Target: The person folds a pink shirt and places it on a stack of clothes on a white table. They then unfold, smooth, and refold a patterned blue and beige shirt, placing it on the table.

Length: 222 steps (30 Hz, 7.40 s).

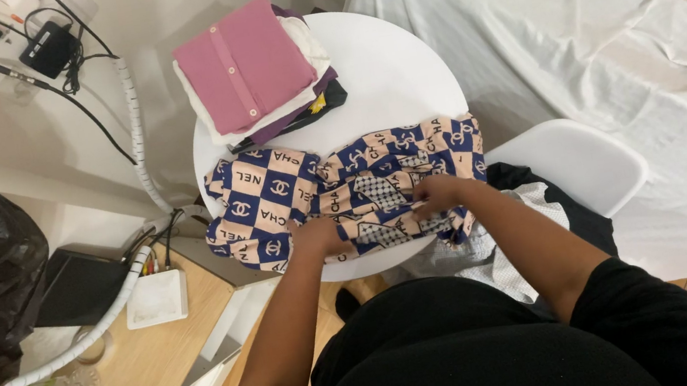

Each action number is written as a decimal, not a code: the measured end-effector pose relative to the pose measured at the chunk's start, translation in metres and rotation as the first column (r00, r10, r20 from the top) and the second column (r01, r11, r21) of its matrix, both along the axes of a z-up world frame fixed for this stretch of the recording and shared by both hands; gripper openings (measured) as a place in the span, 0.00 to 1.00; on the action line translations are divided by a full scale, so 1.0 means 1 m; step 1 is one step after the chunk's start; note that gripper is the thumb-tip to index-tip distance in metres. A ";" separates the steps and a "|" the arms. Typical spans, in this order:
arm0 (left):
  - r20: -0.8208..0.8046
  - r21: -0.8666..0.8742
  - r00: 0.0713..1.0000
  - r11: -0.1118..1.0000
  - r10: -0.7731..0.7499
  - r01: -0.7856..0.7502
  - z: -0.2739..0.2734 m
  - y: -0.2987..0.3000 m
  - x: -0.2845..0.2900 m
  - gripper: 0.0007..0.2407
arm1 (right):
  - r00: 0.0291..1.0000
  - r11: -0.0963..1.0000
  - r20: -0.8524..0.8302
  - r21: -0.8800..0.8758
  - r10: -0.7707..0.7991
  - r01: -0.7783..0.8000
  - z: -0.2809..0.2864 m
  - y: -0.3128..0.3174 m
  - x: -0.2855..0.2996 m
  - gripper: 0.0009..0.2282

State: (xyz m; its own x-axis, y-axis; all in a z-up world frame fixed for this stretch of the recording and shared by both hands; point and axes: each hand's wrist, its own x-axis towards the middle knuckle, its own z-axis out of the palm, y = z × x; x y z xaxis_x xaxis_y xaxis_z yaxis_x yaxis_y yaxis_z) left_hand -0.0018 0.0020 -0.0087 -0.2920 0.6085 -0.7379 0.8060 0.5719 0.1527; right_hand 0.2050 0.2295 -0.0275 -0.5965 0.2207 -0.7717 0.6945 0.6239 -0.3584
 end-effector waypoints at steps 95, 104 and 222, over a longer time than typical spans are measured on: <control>-0.088 0.295 0.983 0.947 0.162 -0.130 -0.011 -0.006 -0.015 0.25 | 0.933 0.893 0.359 0.415 0.018 -0.177 0.026 0.072 0.048 0.20; 0.093 0.390 0.907 0.823 0.411 -0.413 0.017 0.002 -0.027 0.17 | 0.893 0.805 0.004 0.434 -0.450 0.404 0.066 0.078 0.040 0.23; -0.006 0.481 0.996 0.873 -0.094 0.086 0.000 -0.004 0.049 0.27 | 0.995 0.773 -0.062 0.626 -0.077 0.099 0.057 0.028 -0.013 0.40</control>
State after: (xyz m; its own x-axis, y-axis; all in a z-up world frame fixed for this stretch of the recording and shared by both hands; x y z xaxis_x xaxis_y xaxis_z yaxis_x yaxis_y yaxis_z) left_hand 0.0475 -0.0019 -0.0091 -0.2088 0.9121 -0.3528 0.8452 0.3498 0.4041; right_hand 0.1919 0.2575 0.0291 -0.5713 0.7025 -0.4245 0.7531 0.6543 0.0693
